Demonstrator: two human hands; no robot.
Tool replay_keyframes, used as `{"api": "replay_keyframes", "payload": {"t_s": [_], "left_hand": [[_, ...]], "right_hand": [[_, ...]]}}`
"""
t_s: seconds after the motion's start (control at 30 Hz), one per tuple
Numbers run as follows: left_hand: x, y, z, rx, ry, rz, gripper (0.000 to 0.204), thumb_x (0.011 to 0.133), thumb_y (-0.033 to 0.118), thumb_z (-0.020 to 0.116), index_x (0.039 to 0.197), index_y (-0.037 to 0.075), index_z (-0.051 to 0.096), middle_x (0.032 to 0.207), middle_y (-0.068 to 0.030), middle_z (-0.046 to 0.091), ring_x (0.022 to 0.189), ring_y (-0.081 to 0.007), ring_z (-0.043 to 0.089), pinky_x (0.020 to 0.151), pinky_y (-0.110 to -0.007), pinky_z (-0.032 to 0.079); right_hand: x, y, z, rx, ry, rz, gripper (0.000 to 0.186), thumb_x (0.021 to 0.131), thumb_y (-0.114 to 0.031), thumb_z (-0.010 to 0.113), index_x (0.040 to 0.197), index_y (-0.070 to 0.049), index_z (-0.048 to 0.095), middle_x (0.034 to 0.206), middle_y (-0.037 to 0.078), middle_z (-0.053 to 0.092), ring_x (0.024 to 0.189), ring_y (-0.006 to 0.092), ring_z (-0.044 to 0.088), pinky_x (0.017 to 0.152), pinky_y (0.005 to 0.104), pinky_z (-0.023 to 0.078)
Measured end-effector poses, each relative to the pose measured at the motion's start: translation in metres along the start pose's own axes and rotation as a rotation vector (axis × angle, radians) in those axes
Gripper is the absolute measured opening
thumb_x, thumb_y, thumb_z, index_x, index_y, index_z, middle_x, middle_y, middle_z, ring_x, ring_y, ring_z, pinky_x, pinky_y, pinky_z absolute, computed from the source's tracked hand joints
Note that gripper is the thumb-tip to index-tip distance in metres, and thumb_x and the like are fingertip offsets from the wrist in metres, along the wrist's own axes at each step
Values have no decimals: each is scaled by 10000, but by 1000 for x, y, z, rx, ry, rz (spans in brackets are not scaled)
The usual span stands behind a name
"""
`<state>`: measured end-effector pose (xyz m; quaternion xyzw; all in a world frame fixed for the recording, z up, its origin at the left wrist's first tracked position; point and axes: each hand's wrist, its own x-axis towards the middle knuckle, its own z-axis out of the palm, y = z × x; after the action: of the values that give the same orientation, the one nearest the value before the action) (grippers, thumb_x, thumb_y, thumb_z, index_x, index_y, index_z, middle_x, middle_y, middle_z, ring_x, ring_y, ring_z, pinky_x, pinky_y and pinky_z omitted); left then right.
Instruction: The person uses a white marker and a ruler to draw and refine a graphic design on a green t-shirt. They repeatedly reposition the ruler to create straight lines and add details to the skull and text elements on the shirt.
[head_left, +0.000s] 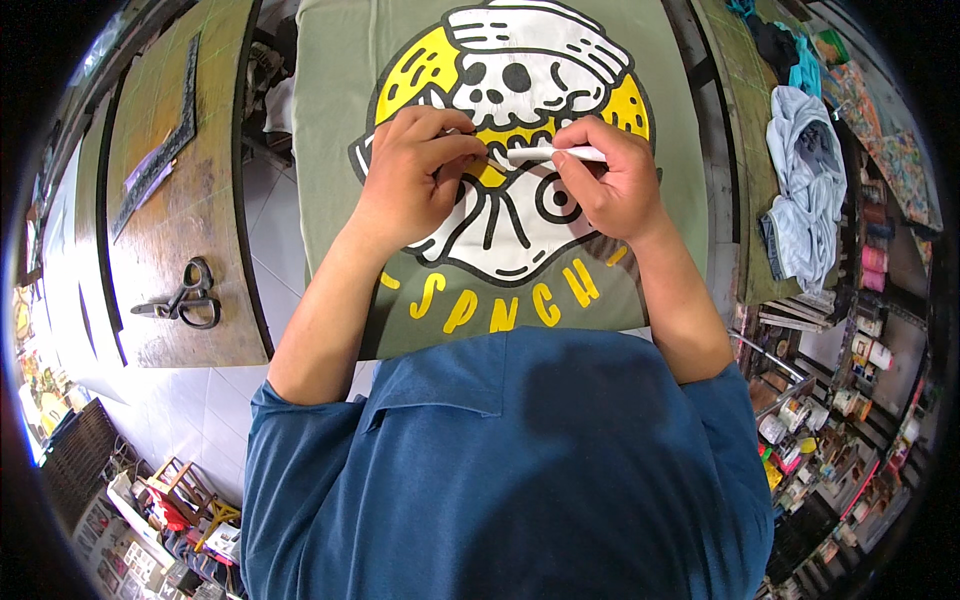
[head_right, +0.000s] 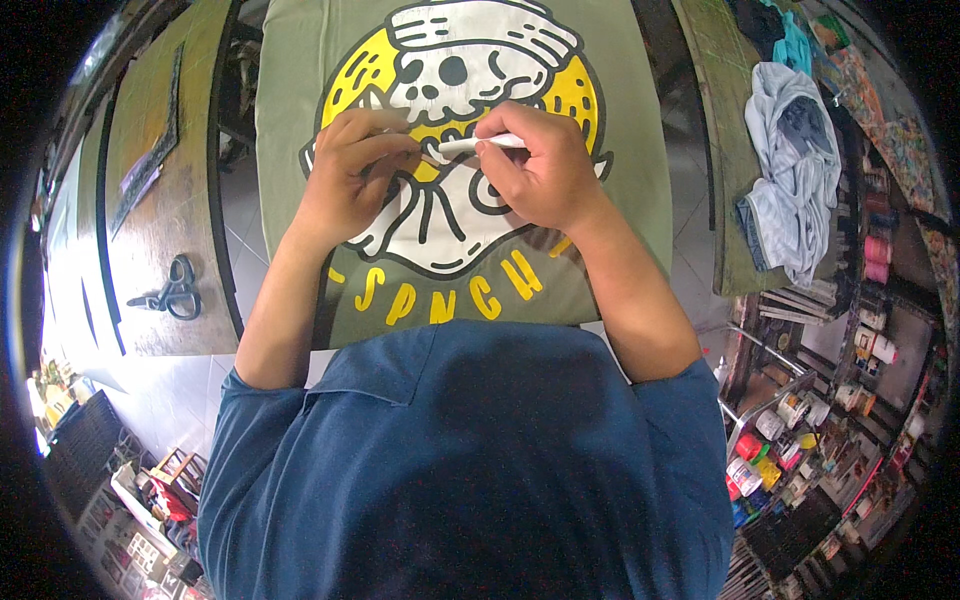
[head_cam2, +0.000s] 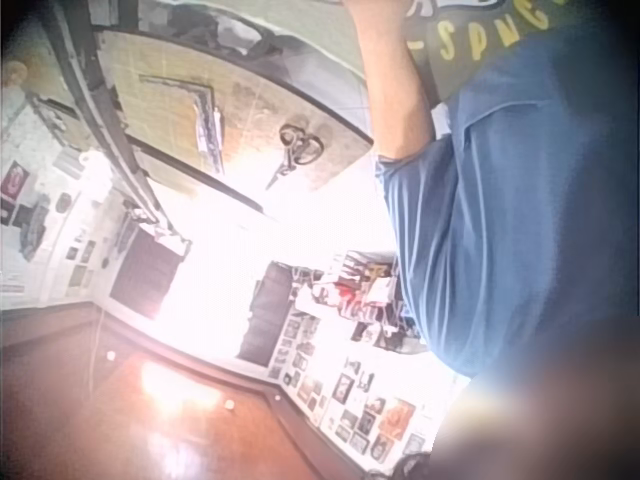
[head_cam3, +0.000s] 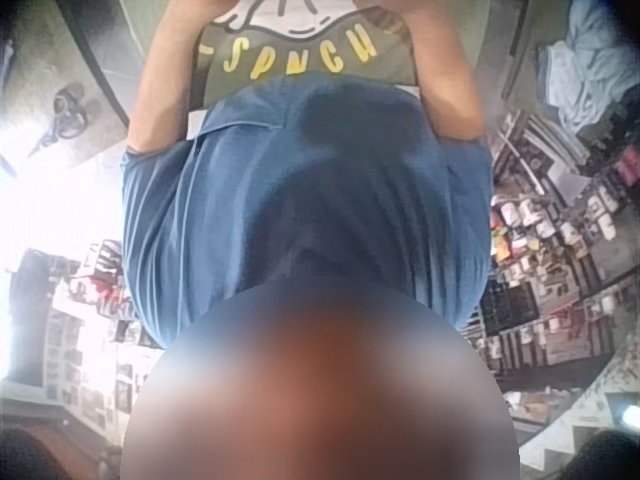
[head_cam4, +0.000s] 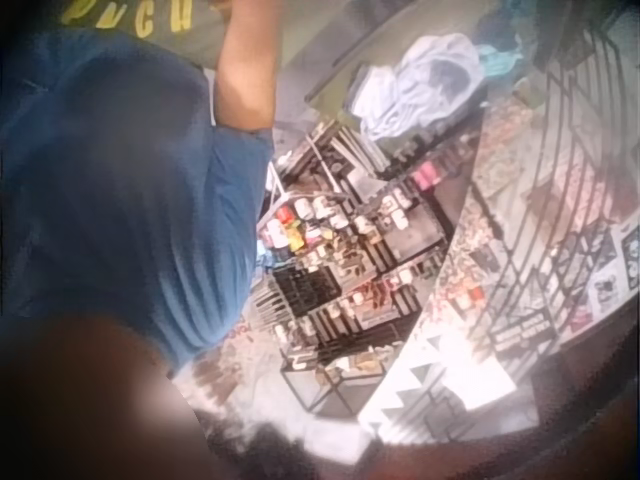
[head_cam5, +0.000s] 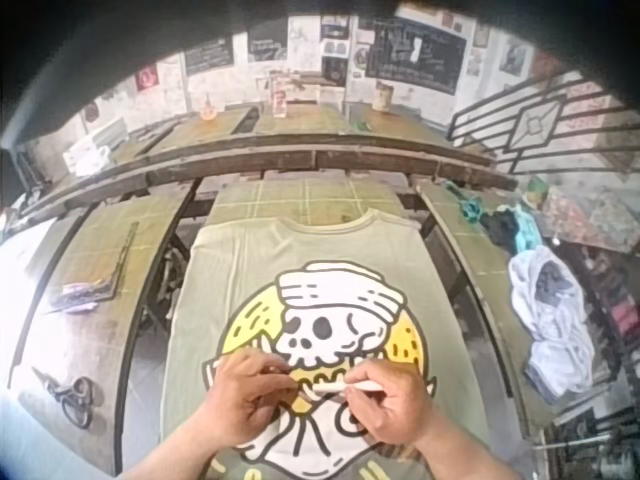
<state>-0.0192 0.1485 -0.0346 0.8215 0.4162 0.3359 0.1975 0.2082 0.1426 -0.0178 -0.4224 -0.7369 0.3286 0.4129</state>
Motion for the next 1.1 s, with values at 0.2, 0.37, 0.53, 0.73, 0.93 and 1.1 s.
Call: {"api": "replay_keyframes", "payload": {"t_s": [0.2,0.37,0.53,0.73,0.93,1.1], "left_hand": [[0,1,-1,-4,1,-5,202,721,-2,614,876,114,671,973,-6,602,935,-223,530,828,-358,373],[0,-1,0,20,-8,-1,197,722,2,613,877,110,669,971,-6,602,935,-225,529,825,-356,374],[-1,-1,0,7,-15,-12,207,716,-3,613,880,111,669,975,-5,602,936,-227,528,828,-359,375],[1,0,-1,-5,-11,-1,217,706,-13,605,874,110,667,972,-8,602,932,-231,528,827,-359,378],[0,-1,-1,0,-3,6,216,704,-13,604,869,112,668,964,-9,603,920,-232,533,812,-359,389],[1,0,-1,9,4,3,208,706,-6,609,865,114,669,962,-7,602,923,-228,532,812,-358,386]], "right_hand": [[0,0,1,-12,-33,-19,28,779,14,585,795,-1,569,649,14,561,563,48,497,501,207,382],[-1,1,0,56,30,22,19,775,-16,582,788,-4,576,642,27,572,557,70,517,502,221,401],[0,-1,1,33,-34,19,11,780,11,572,781,0,570,647,12,558,572,45,495,505,206,387],[1,-3,-1,30,26,-8,12,767,11,571,772,1,568,633,22,556,562,63,509,502,217,394],[2,-5,3,-29,20,-9,24,758,15,578,776,2,569,621,18,550,545,60,488,496,215,387],[1,-6,1,20,59,30,12,769,-2,577,775,-3,566,618,15,547,542,54,477,490,212,380]]}}
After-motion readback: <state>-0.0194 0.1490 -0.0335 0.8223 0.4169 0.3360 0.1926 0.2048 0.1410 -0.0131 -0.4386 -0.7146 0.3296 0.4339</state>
